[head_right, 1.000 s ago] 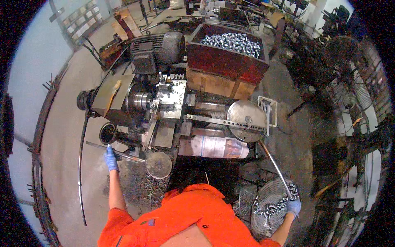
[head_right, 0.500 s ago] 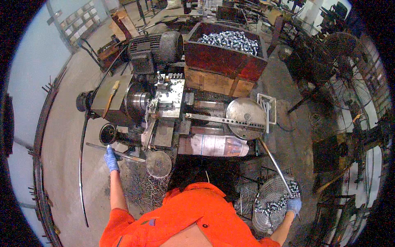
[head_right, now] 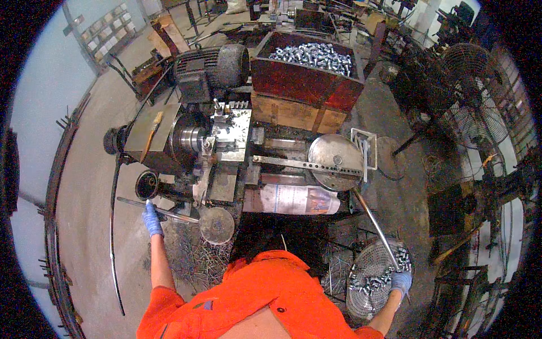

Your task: The person operates a manual lathe in a workshop, using hand levers to move the cutting tool against a rotating metal component. The person then stops the machine, removes the machined part by hand, and places it onto a circular metal tray filled with similar parts.

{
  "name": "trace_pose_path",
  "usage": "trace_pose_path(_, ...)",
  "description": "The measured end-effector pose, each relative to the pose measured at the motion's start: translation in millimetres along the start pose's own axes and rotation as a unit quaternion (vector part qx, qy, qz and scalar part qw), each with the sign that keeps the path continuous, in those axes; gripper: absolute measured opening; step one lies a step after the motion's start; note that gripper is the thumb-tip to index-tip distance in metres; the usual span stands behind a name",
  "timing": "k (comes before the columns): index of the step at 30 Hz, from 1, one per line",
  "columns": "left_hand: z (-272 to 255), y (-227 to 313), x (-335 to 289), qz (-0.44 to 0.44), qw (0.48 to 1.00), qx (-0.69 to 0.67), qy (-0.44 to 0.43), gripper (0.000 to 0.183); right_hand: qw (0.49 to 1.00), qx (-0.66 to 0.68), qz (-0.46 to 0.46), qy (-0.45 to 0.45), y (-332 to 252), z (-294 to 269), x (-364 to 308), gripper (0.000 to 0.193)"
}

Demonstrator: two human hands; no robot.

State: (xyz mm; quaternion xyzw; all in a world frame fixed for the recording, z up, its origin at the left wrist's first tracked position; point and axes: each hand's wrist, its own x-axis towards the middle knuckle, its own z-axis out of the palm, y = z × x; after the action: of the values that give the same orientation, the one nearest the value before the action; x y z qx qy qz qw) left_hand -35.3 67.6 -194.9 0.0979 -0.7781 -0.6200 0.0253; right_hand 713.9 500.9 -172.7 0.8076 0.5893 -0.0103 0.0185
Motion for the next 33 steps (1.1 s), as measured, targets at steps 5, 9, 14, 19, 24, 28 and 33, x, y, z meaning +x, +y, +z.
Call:
trace_pose_path(5,2,4,-3,-0.014,1.000,-0.013,-0.003,0.044,1.000,-0.007,-0.014,-0.026,4,4,3,0.037)
trace_pose_path(9,0,7,-5,-0.022,1.000,-0.002,0.005,0.044,0.998,-0.005,-0.014,-0.062,-31,-39,-25,0.042)
trace_pose_path(14,3,11,-7,-0.011,1.000,-0.005,-0.002,0.042,0.999,-0.007,0.009,-0.046,-27,-34,-27,0.038)
trace_pose_path(19,2,11,-7,-0.016,1.000,-0.006,-0.006,0.041,0.994,-0.039,0.016,-0.102,-46,-54,-38,0.047)
trace_pose_path(24,4,7,-5,-0.007,1.000,-0.014,0.002,0.042,0.999,-0.026,0.033,-0.027,-32,-32,-34,0.042)
trace_pose_path(28,3,4,-4,-0.008,1.000,-0.026,0.006,0.042,0.998,-0.022,0.039,-0.052,-34,-35,-35,0.040)
trace_pose_path(33,2,-5,1,0.005,0.999,-0.038,0.001,0.044,0.996,-0.048,0.055,-0.050,-24,-18,-26,0.039)
